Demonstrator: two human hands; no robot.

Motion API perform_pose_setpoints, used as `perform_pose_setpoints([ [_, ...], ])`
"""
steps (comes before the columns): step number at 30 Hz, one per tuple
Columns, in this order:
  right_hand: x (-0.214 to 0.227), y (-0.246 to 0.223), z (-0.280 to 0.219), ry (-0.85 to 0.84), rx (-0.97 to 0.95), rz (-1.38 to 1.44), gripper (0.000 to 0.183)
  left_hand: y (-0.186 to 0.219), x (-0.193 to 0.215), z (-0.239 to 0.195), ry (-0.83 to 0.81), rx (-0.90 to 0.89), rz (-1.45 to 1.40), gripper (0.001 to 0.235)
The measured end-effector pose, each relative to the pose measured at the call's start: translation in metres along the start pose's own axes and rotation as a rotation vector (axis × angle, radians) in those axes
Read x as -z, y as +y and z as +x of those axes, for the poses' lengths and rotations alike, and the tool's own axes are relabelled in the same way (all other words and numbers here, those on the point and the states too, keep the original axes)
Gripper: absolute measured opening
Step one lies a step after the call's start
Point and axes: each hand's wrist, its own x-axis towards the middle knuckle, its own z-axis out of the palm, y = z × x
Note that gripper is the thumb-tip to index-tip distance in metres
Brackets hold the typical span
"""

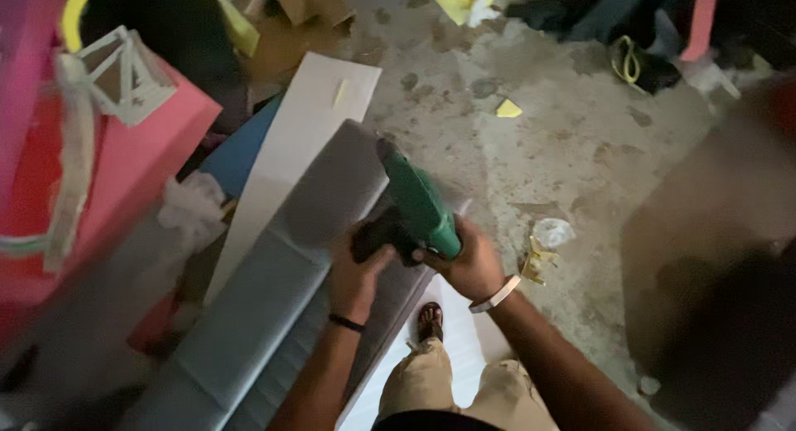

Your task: The person uses a corded drill to remove metal brackets from a gray upholstered furniture piece, then attaches black plastic feet to the underside. The person works on multiple corners of the furniture while kneeling on the floor.

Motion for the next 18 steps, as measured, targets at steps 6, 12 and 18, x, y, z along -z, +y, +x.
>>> perform_pose_setpoints([
  [6, -0.047, 0.023, 0.034, -0.134, 0.187, -0.638, 0.075, -0.017, 0.096, -0.027, 0.059, -0.025, -0.362, 0.067],
  [12, -0.084, 0.027, 0.040, -0.286, 0.129, -0.817, 0.085, -0.012, 0.106, -0.036, -0.049, -0.069, -0.519, 0.074],
  [18, -0.042, 0.003, -0.003, -0.255, -0.190, 0.372, 0.073, -0.006, 0.070, -0.027, -0.133, -0.188, -0.709, 0.078],
])
